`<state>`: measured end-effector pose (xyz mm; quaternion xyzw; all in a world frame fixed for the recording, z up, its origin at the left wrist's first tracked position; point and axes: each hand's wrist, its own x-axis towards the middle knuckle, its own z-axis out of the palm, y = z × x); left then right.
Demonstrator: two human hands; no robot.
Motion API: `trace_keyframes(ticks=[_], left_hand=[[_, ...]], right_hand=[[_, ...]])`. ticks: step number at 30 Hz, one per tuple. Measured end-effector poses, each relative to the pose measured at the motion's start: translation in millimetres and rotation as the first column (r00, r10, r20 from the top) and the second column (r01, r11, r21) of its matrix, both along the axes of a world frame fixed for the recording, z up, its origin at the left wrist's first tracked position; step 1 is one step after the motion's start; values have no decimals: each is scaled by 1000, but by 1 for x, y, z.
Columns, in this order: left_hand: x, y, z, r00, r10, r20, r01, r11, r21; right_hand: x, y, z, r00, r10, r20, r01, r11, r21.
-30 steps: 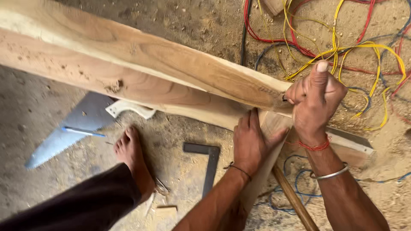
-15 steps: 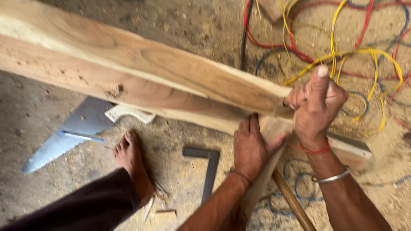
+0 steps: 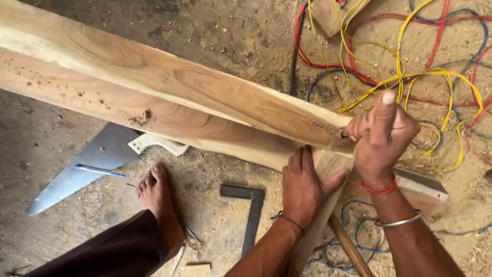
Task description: The person shapes a small wooden peg with a knife, carving it over a scrap block on the floor. They then fit wooden rails into a frame on the floor and drive the pegs into the joints using a hammer, adjusting the frame pieces by hand between strikes.
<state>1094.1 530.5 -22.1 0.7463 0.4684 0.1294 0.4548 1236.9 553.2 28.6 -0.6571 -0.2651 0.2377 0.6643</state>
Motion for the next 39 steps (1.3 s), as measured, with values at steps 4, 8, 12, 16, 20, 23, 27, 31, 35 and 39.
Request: trace_keyframes(ticks=[4, 8, 12, 16, 20, 23, 27, 31, 35, 39], left_hand=[[1, 0, 0, 1000, -30, 8, 30, 996, -86], [1, -1, 2, 1000, 6, 19, -6, 999, -42], [1, -1, 3, 1000, -2, 11, 3, 997, -79], [2, 1, 4, 1000, -21, 11, 21, 999, -31], [2, 1, 5, 1000, -2, 24, 3, 999, -48], [1, 2, 2, 1000, -8, 20, 9, 998, -63], [0, 3, 0, 999, -13, -35, 7, 988, -154], [1, 2, 2, 999, 5, 35, -5, 1000, -18], [0, 0, 7, 1000, -14, 22, 15, 998, -53], [1, 2, 8, 1000, -10, 12, 11, 997, -77]], right_hand=[[0, -1, 0, 999, 40, 26, -40, 999, -8], [0, -1, 1, 999, -5, 45, 6, 1000, -25], [-1, 0, 4, 1000, -3, 21, 4, 998, -64], [0, 2, 7, 999, 37, 26, -38, 999, 10], [1, 1, 5, 1000, 27, -8, -27, 999, -33], [1, 1, 0, 1000, 5, -9, -5, 1000, -14], [2, 0, -3, 1000, 18, -13, -18, 1000, -9], [3, -1, 0, 1000, 22, 21, -22, 1000, 0], [3, -2, 5, 999, 33, 15, -33, 999, -31], [3, -2, 4, 977, 41, 208, -22, 995, -95]])
